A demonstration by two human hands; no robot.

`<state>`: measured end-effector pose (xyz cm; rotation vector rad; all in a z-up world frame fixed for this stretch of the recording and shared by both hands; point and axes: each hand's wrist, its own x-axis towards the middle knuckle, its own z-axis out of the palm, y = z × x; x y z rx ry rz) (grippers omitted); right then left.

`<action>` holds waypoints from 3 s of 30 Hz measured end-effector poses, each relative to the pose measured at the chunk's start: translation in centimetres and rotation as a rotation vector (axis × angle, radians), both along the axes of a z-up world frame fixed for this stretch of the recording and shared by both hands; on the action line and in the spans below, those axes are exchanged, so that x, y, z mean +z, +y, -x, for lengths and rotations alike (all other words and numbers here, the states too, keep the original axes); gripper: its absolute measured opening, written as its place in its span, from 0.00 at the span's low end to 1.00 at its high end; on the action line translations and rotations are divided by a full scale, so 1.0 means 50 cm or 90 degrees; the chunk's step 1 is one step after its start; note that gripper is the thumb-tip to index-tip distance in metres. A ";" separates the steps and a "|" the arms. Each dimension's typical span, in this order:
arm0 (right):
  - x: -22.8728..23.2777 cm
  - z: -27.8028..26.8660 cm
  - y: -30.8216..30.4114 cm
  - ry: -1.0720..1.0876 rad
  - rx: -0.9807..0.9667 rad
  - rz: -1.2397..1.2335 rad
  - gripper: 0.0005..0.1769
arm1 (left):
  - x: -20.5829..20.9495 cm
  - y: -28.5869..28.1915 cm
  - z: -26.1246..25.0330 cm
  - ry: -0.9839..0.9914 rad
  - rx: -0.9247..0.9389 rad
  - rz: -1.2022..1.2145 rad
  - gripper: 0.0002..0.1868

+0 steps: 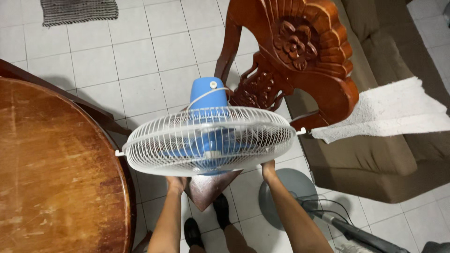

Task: The person disassembles three table fans on a wooden dining table. They remove the front grilles, unscrew the central hub nuts, and detach the blades from each fan. The person uses a screwdriver to loosen the nuts and handles the fan parts by hand.

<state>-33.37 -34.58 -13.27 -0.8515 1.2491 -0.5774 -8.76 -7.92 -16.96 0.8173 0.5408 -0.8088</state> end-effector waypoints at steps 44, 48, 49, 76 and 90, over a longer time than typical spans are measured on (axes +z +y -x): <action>0.396 0.074 0.158 -0.433 -0.126 0.141 0.31 | 0.313 0.218 0.064 -0.024 0.069 0.014 0.28; 0.497 0.077 0.223 -0.519 -0.015 0.152 0.32 | 0.377 0.267 0.018 -0.076 0.100 0.073 0.30; 0.519 0.078 0.245 -0.521 0.008 0.152 0.31 | 0.379 0.294 0.006 -0.072 0.109 0.078 0.32; 0.670 -0.347 0.915 -0.350 0.713 1.124 0.16 | 0.650 0.971 -0.135 -0.276 0.166 0.004 0.32; 0.417 -0.431 0.846 -0.061 0.913 1.110 0.05 | 0.290 0.966 -0.174 -0.229 0.171 -0.213 0.25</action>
